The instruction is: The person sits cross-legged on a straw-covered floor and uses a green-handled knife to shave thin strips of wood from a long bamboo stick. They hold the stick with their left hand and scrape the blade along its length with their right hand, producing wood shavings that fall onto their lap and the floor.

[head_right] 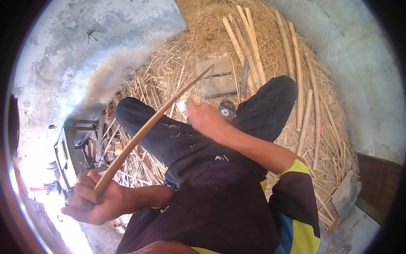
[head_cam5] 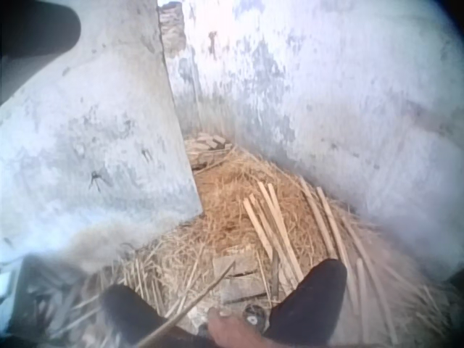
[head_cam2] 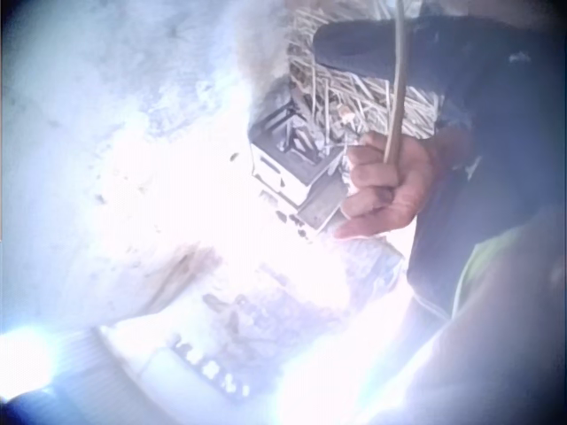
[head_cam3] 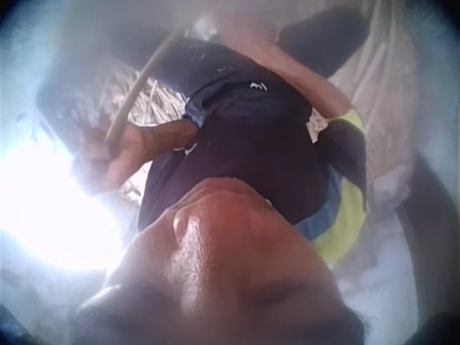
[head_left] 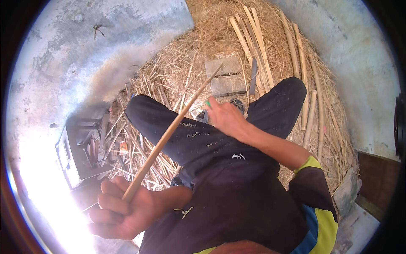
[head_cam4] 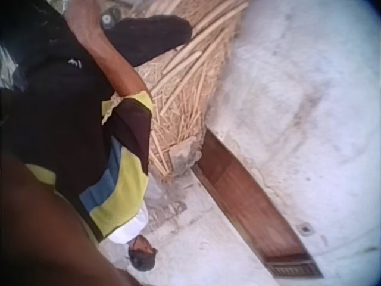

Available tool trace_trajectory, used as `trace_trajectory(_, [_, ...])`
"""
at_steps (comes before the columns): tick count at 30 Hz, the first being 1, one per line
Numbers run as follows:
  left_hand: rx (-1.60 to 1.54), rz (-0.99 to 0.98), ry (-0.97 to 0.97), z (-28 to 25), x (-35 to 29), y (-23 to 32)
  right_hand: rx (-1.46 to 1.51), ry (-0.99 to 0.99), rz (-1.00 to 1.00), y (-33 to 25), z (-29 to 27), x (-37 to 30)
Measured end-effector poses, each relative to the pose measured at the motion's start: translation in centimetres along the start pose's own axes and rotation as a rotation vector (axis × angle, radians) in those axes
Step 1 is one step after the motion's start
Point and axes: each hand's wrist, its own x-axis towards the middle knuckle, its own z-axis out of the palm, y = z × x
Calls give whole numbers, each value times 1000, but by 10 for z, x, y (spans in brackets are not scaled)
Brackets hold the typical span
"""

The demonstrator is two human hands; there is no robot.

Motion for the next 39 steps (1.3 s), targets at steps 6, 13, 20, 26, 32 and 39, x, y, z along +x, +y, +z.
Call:
trace_trajectory(6, [195,57,145,5,-4,2,-127,-35,135,39,-1,15])
trace_trajectory(13, [255,68,136,14,-2,1,-366,19,557,191,34,12])
trace_trajectory(20, [29,21,-115,1,0,0,156,109,273,55,-21,15])
trace_trajectory(26, [-376,-12,-850,-3,20,0,322,-191,-170,-87,-81,-29])
trace_trajectory(32, [-447,-56,-1037,-1,20,-3,73,-60,-233,-85,-68,-55])
trace_trajectory(39, [-432,-20,-903,-5,15,2,-65,148,-249,-77,-44,-61])
